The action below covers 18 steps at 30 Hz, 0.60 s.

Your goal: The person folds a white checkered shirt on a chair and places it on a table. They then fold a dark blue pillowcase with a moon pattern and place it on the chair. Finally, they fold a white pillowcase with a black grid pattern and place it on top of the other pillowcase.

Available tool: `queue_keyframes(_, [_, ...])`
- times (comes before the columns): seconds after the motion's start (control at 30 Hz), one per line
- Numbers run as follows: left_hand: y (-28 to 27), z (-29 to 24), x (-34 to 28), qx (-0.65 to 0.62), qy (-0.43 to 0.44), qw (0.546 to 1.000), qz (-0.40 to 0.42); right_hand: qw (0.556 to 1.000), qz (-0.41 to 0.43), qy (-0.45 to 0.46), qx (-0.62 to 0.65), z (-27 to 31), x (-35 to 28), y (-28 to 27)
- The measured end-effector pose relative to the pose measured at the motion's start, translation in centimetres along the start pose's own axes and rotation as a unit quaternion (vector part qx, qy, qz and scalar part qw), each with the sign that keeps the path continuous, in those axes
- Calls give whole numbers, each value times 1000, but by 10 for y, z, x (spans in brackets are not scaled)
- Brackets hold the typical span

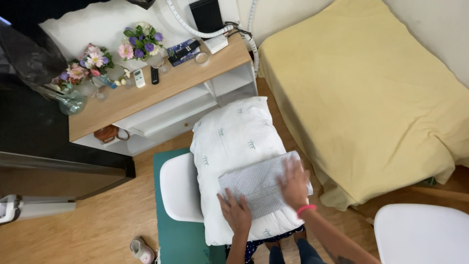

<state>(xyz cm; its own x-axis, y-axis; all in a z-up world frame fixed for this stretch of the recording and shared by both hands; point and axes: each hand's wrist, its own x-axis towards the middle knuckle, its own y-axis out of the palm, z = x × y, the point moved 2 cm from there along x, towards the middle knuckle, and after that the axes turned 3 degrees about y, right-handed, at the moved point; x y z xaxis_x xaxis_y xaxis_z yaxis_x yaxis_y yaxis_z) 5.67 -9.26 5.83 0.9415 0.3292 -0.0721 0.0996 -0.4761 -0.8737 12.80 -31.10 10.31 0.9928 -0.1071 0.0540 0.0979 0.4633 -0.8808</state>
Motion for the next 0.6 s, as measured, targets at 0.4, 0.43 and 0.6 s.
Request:
queue_keyframes(0.4, [21, 62, 15, -247, -223, 942, -43, 949, 239, -202, -43, 58, -31, 50])
queue_keyframes(0.43, [24, 67, 16, -247, -222, 942, -45, 949, 238, -203, -42, 40, -27, 55])
queue_keyframes(0.6, [23, 82, 19, -303, -246, 919, -53, 981, 105, -71, -148, -42, -10, 56])
